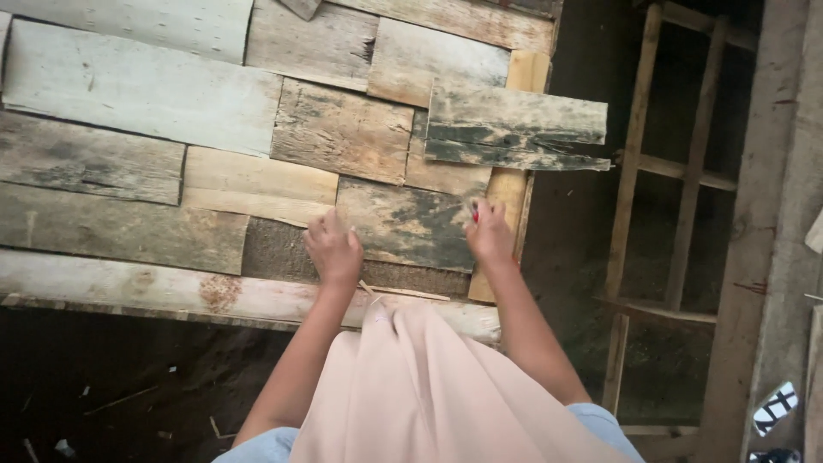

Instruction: Trimming and cutting thin wooden boards using a utility knife to fit them onto a wooden surface.

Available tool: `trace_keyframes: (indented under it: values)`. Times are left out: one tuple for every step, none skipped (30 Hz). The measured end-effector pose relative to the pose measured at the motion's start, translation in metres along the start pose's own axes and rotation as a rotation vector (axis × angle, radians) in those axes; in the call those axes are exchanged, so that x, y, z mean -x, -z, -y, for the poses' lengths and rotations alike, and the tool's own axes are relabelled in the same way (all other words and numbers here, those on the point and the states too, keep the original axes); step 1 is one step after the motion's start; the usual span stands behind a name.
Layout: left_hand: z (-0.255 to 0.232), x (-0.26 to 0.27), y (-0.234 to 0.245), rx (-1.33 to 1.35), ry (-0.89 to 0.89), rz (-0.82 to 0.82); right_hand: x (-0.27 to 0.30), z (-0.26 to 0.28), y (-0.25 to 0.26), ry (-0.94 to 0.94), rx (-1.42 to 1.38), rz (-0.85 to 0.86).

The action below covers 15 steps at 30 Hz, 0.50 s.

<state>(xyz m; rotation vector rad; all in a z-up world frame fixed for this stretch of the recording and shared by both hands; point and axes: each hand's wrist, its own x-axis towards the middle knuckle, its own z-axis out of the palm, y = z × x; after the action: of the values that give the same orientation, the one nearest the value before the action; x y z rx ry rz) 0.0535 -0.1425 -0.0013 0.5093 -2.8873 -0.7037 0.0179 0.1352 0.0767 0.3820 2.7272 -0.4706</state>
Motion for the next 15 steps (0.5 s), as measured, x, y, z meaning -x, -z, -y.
trace_keyframes:
  values:
    - [-0.003,0.002,0.001,0.004,-0.004,0.002,0.009,0.0,-0.006,-0.005,0.001,-0.004]
    - [-0.007,0.005,0.001,-0.006,-0.187,-0.021,0.019,-0.001,-0.011,-0.038,0.011,0.017]
    - [-0.01,0.007,0.002,-0.014,-0.369,-0.045,0.029,-0.002,-0.017,-0.072,0.02,0.037]
    - [-0.011,0.014,0.001,-0.01,-0.375,-0.042,0.037,0.001,-0.019,-0.079,0.02,0.034]
    - [-0.013,0.02,0.001,-0.033,-0.421,0.14,0.045,0.004,-0.021,-0.045,-0.016,0.091]
    - [-0.015,0.026,0.001,-0.058,-0.468,0.32,0.052,0.007,-0.023,-0.011,-0.054,0.146]
    - [-0.019,0.026,0.004,-0.056,-0.475,0.322,0.053,0.007,-0.023,-0.017,-0.056,0.142]
    - [-0.023,0.026,0.007,-0.094,-0.473,0.388,0.053,0.008,-0.024,-0.01,-0.025,0.168]
    - [-0.027,0.026,0.011,-0.133,-0.47,0.454,0.054,0.009,-0.024,-0.003,0.006,0.195]
    - [-0.025,0.026,0.008,-0.134,-0.472,0.456,0.053,0.007,-0.026,-0.005,0.004,0.195]
    - [-0.023,0.025,0.005,-0.152,-0.471,0.461,0.052,0.005,-0.027,-0.008,0.012,0.208]
    - [-0.022,0.026,0.003,-0.168,-0.469,0.467,0.051,0.003,-0.028,-0.011,0.021,0.222]
    - [-0.019,0.026,-0.002,-0.168,-0.472,0.47,0.05,0.0,-0.031,-0.014,0.02,0.222]
    - [-0.017,0.026,-0.007,-0.161,-0.48,0.454,0.048,-0.002,-0.034,-0.016,0.049,0.232]
    - [-0.014,0.026,-0.011,-0.155,-0.488,0.438,0.046,-0.005,-0.037,-0.018,0.079,0.241]
